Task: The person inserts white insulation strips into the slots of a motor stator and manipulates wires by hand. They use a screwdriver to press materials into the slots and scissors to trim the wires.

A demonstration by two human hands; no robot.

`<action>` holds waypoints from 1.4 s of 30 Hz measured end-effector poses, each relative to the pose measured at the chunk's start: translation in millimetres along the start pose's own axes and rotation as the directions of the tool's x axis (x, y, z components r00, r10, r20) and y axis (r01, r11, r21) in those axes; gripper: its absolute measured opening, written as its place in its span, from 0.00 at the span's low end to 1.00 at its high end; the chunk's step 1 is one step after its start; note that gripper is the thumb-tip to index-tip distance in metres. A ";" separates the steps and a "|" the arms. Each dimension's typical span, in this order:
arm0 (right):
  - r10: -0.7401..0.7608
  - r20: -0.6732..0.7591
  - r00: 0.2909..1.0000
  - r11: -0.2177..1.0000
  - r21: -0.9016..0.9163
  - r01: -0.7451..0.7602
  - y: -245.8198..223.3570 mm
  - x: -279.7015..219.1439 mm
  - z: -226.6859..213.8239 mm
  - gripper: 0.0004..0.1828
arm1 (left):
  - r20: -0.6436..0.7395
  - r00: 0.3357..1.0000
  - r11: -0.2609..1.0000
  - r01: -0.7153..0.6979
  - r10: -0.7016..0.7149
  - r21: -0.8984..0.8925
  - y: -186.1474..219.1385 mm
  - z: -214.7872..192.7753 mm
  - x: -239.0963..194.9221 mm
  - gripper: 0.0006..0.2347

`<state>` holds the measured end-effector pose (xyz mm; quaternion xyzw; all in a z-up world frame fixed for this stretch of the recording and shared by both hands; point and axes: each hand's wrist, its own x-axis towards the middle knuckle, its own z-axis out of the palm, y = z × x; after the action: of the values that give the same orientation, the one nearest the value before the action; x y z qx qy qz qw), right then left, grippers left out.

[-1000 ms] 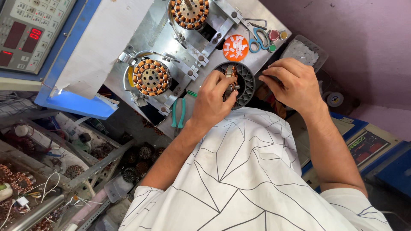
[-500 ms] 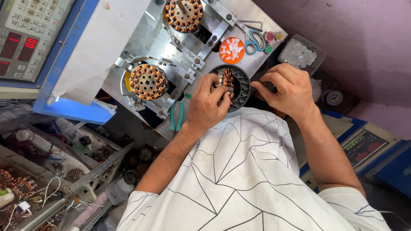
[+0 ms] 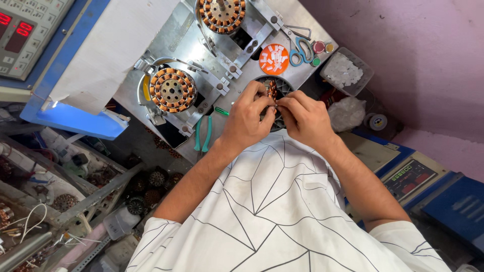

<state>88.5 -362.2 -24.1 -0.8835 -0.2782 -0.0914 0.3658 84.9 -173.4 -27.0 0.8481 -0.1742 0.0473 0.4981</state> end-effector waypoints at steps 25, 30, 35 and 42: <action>0.445 0.253 0.859 0.843 0.207 -0.497 19.7 19.0 -8.3 0.06 | 0.075 0.997 0.971 0.040 -0.023 -0.235 -19.1 -6.5 4.5 0.04; 0.415 0.358 0.837 0.837 0.210 -0.505 8.0 7.3 -6.9 0.07 | 0.087 0.996 0.973 0.018 0.002 -0.230 -21.5 -10.9 6.9 0.04; 0.444 0.250 0.860 0.865 0.128 -0.484 22.1 14.9 -1.2 0.05 | 0.086 0.996 0.970 0.019 0.002 -0.241 -19.0 -9.3 7.3 0.04; 0.499 0.237 0.834 0.807 0.224 -0.546 20.8 10.0 -6.8 0.06 | 0.099 0.995 0.969 0.042 -0.018 -0.245 -19.5 -6.8 4.9 0.04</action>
<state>108.6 -374.6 -28.0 -0.8687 -0.0632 0.1277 0.4745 96.7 -160.1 -38.5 0.7833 -0.1897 -0.0229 0.5916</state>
